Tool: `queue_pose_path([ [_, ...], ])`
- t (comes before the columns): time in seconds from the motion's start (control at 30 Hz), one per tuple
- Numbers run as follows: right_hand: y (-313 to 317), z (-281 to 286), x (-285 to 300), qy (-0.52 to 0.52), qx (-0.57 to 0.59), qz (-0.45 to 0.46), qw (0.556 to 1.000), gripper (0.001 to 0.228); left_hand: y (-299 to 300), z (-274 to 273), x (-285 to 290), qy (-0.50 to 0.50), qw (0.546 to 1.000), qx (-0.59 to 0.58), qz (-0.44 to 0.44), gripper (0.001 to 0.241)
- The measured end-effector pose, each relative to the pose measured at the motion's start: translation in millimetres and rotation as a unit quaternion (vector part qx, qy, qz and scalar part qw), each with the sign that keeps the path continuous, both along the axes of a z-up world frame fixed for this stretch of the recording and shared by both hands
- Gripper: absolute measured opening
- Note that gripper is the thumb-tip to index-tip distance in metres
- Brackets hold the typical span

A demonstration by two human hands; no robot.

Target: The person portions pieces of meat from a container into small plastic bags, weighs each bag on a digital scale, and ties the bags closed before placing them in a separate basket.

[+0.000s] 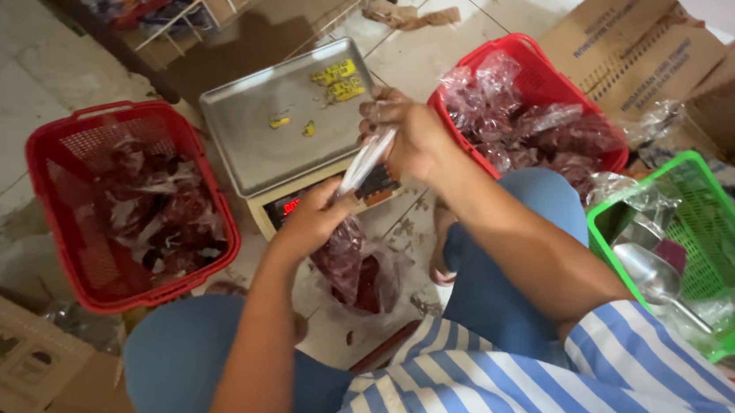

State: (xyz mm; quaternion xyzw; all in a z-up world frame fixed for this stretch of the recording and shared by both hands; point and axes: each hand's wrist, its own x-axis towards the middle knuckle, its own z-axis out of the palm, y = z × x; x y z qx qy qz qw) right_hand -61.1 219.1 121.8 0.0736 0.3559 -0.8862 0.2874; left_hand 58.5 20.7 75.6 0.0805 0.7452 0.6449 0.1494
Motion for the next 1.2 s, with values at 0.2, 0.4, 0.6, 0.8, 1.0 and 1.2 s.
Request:
queue_pose_path([
  [0.2, 15, 22, -4, 0.045, 0.033, -0.008, 0.998, 0.04, -4, 21, -4, -0.04, 0.998, -0.055, -0.002, 0.03],
  [0.4, 16, 16, -9, 0.115, 0.09, -0.075, 0.986, 0.024, 0, 22, -4, -0.018, 0.998, -0.062, -0.002, 0.032],
  [0.6, 45, 17, -35, 0.313, 0.172, -0.209, 0.91, 0.028, -16, 18, 2, -0.075, 0.983, -0.164, 0.042, 0.037],
  [0.8, 2, 61, 48, 0.807, 0.39, 0.037, 0.442, 0.05, -32, 4, 13, -0.001, 0.961, -0.275, 0.02, 0.031],
  [1.0, -21, 24, 52, 0.573, 0.542, 0.383, 0.48, 0.023, -26, 18, 15, -0.008, 0.961, -0.278, -0.001, 0.026],
  [1.2, 23, 20, 16, 0.486, 0.361, 0.418, 0.677, 0.023, -31, 21, 4, 0.008, 0.954, -0.291, 0.07, 0.023],
])
